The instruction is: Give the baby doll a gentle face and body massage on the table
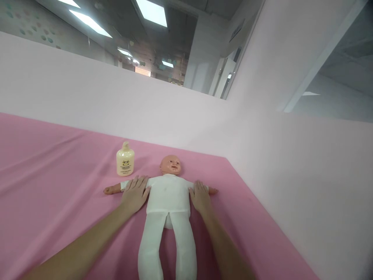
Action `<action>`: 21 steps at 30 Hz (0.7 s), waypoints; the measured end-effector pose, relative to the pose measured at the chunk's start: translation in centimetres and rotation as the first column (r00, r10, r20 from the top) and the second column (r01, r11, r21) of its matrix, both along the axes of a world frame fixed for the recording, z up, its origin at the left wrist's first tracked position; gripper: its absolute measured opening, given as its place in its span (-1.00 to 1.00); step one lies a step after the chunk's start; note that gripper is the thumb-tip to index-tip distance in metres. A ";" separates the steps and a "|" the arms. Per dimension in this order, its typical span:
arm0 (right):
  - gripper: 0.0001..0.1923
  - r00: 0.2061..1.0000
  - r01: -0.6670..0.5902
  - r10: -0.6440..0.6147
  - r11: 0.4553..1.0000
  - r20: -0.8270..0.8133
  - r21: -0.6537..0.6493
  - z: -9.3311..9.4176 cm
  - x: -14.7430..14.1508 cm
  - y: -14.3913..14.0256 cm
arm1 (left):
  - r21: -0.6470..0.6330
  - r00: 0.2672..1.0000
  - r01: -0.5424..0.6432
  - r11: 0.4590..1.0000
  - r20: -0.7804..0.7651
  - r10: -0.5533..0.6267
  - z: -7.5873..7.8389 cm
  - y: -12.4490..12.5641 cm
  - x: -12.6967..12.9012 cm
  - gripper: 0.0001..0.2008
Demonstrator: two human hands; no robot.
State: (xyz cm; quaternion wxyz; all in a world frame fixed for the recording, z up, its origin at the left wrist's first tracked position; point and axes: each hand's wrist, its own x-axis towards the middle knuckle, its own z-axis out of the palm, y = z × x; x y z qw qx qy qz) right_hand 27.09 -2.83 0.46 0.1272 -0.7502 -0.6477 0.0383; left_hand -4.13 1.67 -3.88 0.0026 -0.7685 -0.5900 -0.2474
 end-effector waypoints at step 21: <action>-0.30 0.916 -0.379 0.349 0.915 -0.197 -0.141 5.3 -10.1 -7.6 | -0.159 0.882 0.357 0.920 0.380 -0.277 1.3 -1.2 1.7 -0.34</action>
